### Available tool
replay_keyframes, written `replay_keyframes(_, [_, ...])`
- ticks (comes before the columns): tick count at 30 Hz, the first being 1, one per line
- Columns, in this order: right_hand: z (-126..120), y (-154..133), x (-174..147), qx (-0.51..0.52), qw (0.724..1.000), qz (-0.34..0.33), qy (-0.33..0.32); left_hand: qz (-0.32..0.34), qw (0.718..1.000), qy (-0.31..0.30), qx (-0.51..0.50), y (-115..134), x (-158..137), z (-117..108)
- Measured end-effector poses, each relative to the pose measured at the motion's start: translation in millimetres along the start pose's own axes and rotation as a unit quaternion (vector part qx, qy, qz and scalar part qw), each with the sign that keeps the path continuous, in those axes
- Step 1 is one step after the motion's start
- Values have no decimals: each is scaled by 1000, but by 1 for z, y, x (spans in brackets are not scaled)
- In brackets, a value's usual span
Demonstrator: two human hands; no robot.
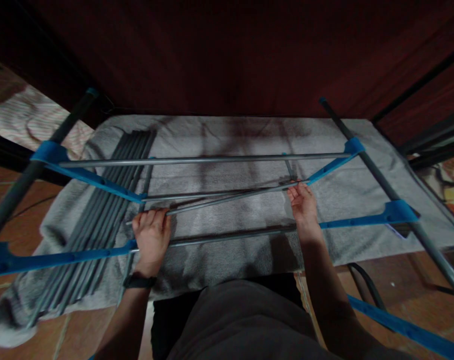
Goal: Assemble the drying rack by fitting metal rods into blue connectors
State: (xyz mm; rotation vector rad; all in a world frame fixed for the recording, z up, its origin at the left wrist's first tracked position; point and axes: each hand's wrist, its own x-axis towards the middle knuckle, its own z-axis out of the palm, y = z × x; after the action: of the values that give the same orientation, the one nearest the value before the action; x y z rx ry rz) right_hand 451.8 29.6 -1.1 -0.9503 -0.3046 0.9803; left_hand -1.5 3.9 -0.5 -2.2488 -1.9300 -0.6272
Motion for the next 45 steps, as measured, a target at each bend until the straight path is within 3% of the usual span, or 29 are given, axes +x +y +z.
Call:
replay_keyframes(6, [-4,1,2,-10,1000,9,12,32,999,-6,37,3,3,-4])
replay_keyframes(14, [-5,0,2,-31,999,5,19,25,997,-38,60,7,6,-7])
replay_keyframes(45, [-7,-4,3,-53,998,18,11,30,995,-12,91,8,53,-18])
